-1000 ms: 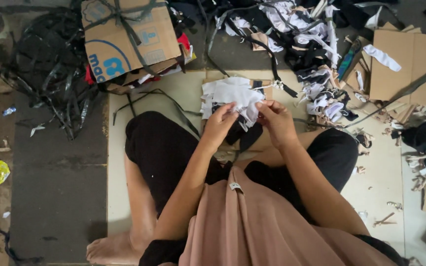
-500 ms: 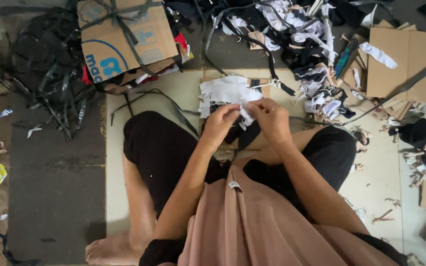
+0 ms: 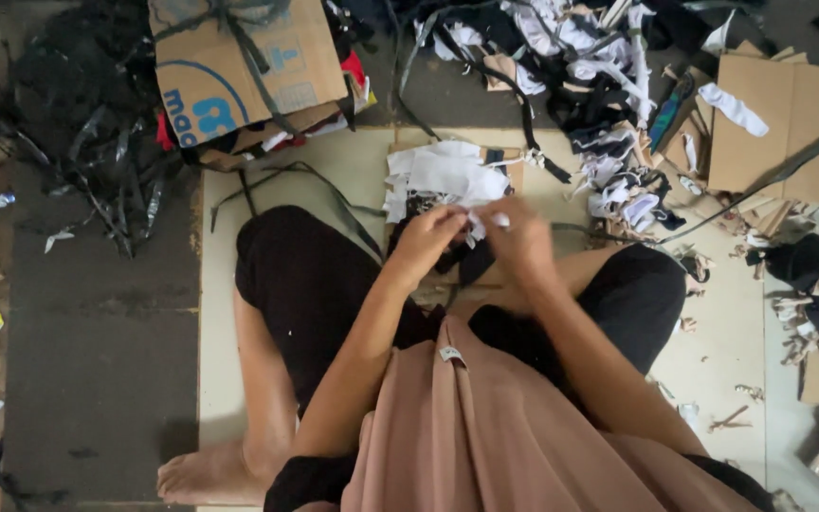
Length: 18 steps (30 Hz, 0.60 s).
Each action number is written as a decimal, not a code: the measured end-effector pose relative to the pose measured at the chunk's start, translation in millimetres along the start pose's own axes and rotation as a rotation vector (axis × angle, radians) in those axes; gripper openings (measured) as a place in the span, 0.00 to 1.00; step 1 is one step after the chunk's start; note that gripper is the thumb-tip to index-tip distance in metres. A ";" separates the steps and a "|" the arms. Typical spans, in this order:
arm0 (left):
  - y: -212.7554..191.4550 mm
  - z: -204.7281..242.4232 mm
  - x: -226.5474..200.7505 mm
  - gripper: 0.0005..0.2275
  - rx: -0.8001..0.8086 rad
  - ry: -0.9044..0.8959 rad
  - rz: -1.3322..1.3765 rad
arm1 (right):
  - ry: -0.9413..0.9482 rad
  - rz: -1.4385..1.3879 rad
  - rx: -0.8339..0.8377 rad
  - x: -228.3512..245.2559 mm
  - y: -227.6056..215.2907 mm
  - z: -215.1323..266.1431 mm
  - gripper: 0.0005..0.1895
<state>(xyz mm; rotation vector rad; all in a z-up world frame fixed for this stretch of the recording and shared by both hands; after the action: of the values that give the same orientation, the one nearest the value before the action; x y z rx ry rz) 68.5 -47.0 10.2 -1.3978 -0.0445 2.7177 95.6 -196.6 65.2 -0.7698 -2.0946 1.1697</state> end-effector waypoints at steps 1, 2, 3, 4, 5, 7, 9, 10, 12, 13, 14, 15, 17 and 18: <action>0.3 5.9 -3.9 0.22 0.010 -0.058 0.071 | -0.011 -0.210 -0.041 9.6 -2.1 -2.8 0.06; -0.4 14.8 -4.4 0.27 0.016 -0.123 0.142 | -0.023 -0.427 -0.077 22.3 -2.9 -3.7 0.05; -5.1 9.5 1.7 0.27 0.011 -0.124 0.142 | -0.025 -0.431 -0.077 24.0 -7.8 -5.9 0.05; -8.7 5.5 7.2 0.23 0.016 -0.103 0.159 | -0.005 -0.565 -0.086 25.2 -10.7 -5.6 0.04; -12.2 1.4 12.9 0.19 0.020 -0.082 0.177 | 0.015 -0.698 -0.095 26.4 -13.4 -5.2 0.04; -11.6 -3.5 13.2 0.17 0.042 -0.054 0.208 | 0.237 -0.767 0.001 5.7 -9.5 -3.8 0.11; -9.7 -4.7 7.2 0.14 0.065 -0.020 0.245 | 0.454 -0.824 0.101 -8.4 -3.7 -5.1 0.17; -8.9 -3.3 1.6 0.15 0.079 -0.008 0.265 | 0.414 -0.961 0.160 1.8 -0.7 -15.2 0.30; -10.5 -6.2 -5.4 0.17 0.095 0.008 0.281 | 0.371 -1.097 0.213 5.6 15.0 -25.2 0.43; -16.3 -10.5 -6.3 0.17 0.061 0.012 0.267 | 0.537 -1.309 0.248 0.4 40.6 -17.2 0.37; -25.5 -12.3 -4.5 0.18 0.016 0.014 0.260 | 0.703 -1.523 0.297 2.3 67.3 -9.6 0.31; -34.1 -11.1 -9.0 0.18 0.006 0.014 0.263 | 0.697 -1.528 0.305 -1.3 65.1 -14.8 0.31; -51.4 -10.8 -14.4 0.14 -0.075 -0.022 0.210 | 0.718 -1.471 0.267 -18.2 57.9 -21.6 0.12; -54.4 -14.9 -11.3 0.14 -0.080 -0.024 0.216 | 0.716 -1.471 0.276 -20.2 61.9 -25.0 0.12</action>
<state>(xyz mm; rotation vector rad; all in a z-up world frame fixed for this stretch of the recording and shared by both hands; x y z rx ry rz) 90.6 6.0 14.2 -1.4709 -0.0042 2.9378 138.9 -171.1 16.9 0.4711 -1.2366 0.2220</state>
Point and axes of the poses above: each hand's wrist, its own z-axis away from the middle knuckle, its own y-axis out of the palm, x = y × z, the point moved 9 cm from there along -z, towards the middle knuckle, and after that the axes turned 14 degrees about -y, right-handed, at the moved point
